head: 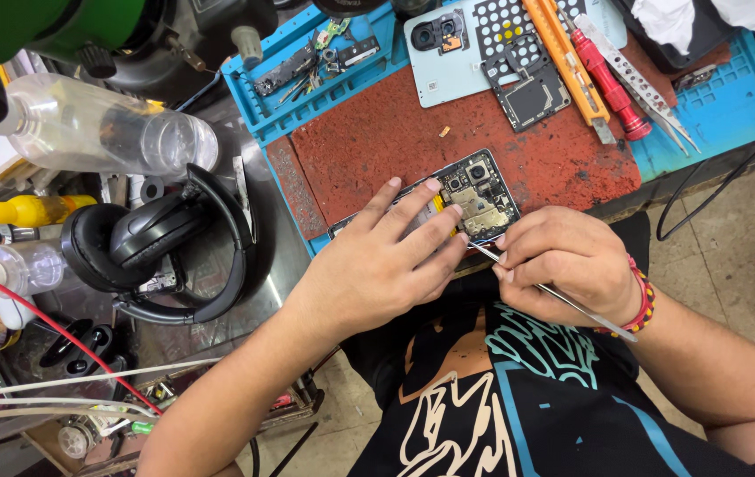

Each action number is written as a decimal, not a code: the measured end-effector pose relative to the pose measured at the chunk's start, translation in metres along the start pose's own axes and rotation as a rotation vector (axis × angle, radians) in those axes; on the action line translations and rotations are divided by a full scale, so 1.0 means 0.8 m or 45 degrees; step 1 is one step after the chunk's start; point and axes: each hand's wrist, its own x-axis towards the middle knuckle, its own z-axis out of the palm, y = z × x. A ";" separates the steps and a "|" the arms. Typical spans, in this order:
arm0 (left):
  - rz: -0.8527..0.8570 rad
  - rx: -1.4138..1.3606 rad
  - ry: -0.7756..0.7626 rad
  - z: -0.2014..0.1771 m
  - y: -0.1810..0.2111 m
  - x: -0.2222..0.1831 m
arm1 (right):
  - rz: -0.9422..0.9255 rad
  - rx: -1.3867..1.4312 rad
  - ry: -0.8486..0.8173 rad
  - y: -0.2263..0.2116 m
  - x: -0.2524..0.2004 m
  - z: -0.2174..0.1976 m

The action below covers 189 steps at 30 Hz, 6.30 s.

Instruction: The person works on the internal components of a disassembled phone on a repair bench, using a probe to disconnect or reconnect internal cables and then cleaning parts of the device with a cloth.

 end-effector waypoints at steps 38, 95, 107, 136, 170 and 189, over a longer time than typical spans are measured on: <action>-0.034 -0.088 0.021 0.005 0.000 0.000 | -0.003 0.029 0.009 0.006 -0.005 -0.001; -0.073 -0.059 -0.057 0.001 0.006 0.008 | 0.154 0.163 0.142 0.005 -0.017 -0.004; -0.105 -0.133 0.038 0.010 0.004 0.001 | 0.169 0.213 0.167 0.006 -0.021 -0.006; -0.608 -0.062 0.290 0.010 0.053 -0.053 | 0.275 0.094 0.278 -0.006 -0.030 -0.007; -0.805 -0.043 0.410 0.021 0.059 -0.069 | 0.349 -0.236 0.182 -0.020 -0.023 0.002; -0.618 -0.022 0.236 0.011 0.043 -0.012 | 0.325 -0.178 0.187 -0.009 -0.038 -0.010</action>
